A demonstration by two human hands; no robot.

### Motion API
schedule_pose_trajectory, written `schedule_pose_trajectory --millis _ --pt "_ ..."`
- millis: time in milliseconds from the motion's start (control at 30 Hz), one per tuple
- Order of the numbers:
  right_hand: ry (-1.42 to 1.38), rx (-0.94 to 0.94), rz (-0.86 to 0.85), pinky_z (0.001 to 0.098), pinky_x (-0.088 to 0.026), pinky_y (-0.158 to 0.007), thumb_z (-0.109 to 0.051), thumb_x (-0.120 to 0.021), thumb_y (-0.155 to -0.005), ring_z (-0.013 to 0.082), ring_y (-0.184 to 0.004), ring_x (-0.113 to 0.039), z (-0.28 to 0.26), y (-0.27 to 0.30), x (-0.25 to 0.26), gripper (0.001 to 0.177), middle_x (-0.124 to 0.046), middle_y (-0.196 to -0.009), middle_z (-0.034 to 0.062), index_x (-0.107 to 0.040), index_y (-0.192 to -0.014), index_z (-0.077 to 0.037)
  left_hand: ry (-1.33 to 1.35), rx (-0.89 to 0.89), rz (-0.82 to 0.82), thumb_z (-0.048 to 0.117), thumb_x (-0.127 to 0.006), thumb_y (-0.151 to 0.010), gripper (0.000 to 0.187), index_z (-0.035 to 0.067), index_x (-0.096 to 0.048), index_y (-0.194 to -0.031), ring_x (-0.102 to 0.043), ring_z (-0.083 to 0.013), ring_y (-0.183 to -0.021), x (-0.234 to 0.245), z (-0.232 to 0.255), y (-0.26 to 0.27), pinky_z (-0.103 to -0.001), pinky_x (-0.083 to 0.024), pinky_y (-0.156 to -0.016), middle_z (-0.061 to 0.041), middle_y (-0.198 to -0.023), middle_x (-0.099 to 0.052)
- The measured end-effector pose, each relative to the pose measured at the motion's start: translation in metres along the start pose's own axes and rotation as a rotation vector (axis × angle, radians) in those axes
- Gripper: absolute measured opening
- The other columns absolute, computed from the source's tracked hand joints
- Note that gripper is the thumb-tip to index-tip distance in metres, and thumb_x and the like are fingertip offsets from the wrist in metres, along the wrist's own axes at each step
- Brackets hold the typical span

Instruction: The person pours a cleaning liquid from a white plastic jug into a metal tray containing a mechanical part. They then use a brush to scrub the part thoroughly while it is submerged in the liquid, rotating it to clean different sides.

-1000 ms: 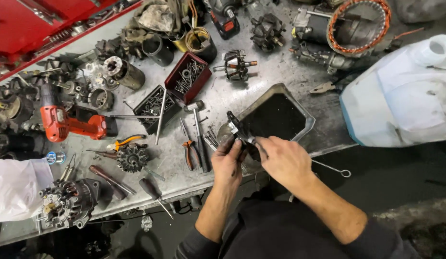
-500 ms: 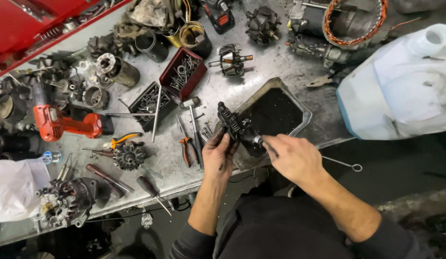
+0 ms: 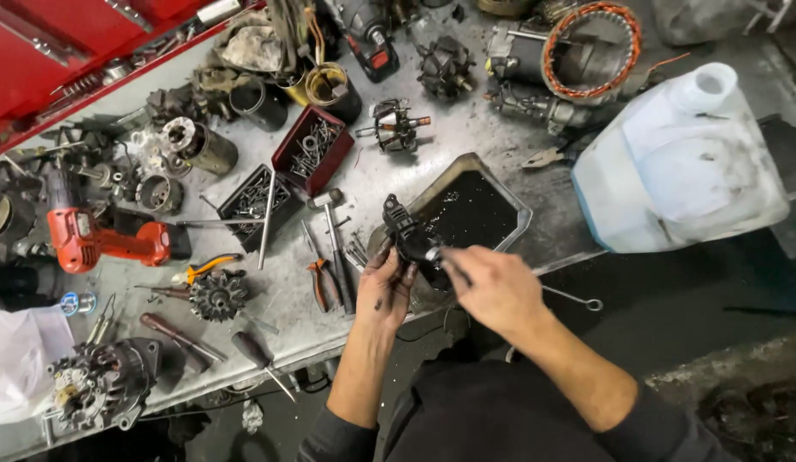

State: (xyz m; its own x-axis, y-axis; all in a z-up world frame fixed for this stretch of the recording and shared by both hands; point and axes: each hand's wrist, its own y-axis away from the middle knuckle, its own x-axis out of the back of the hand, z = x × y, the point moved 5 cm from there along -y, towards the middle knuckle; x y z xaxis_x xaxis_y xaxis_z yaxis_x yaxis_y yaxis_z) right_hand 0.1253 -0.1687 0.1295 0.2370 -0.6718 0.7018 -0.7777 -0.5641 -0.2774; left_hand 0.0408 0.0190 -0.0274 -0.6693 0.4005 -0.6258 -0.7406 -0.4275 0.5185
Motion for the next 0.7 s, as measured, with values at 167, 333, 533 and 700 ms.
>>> schedule_pose_trajectory --millis 167,333,533,700 --pt "0.091 -0.024 -0.154 0.0476 -0.057 -0.057 -0.024 -0.074 -0.087 0.0359 -0.067 -0.07 0.001 0.002 -0.002 0.015 -0.072 -0.08 0.007 -0.079 -0.101 -0.019 -0.014 0.015 0.037 0.007 -0.061 -0.1 0.021 0.006 -0.069 -0.12 -0.071 -0.018 -0.091 0.004 -0.006 0.008 -0.032 -0.059 -0.077 -0.006 -0.105 -0.075" --pt "0.03 0.005 0.022 0.046 -0.058 -0.061 -0.027 -0.069 -0.094 0.0348 -0.071 -0.071 0.001 -0.007 0.014 0.017 -0.072 -0.085 0.0062 -0.075 -0.106 -0.017 -0.003 0.023 -0.012 0.005 -0.063 -0.101 0.019 0.006 -0.066 -0.119 -0.072 -0.0201 -0.095 0.02 -0.015 0.005 -0.037 -0.061 -0.082 -0.007 -0.107 -0.074" --pt "0.167 -0.108 -0.273 0.0454 -0.059 -0.058 -0.029 -0.066 -0.092 0.0317 -0.065 -0.072 0.015 -0.008 0.002 0.017 -0.074 -0.084 0.0057 -0.077 -0.101 -0.019 -0.101 0.04 0.011 0.004 -0.062 -0.096 0.025 0.007 -0.069 -0.12 -0.072 -0.02 -0.095 0.005 -0.005 0.016 -0.038 -0.062 -0.083 -0.005 -0.105 -0.076" --pt "0.186 -0.004 -0.257 0.045 -0.059 -0.061 -0.029 -0.065 -0.095 0.0333 -0.071 -0.072 0.019 -0.018 -0.004 0.018 -0.074 -0.085 0.0065 -0.077 -0.105 -0.019 -0.36 -0.096 0.001 0.005 -0.071 -0.093 0.024 0.001 -0.071 -0.117 -0.073 -0.0235 -0.092 0.026 -0.006 0.004 -0.039 -0.062 -0.083 -0.009 -0.104 -0.077"
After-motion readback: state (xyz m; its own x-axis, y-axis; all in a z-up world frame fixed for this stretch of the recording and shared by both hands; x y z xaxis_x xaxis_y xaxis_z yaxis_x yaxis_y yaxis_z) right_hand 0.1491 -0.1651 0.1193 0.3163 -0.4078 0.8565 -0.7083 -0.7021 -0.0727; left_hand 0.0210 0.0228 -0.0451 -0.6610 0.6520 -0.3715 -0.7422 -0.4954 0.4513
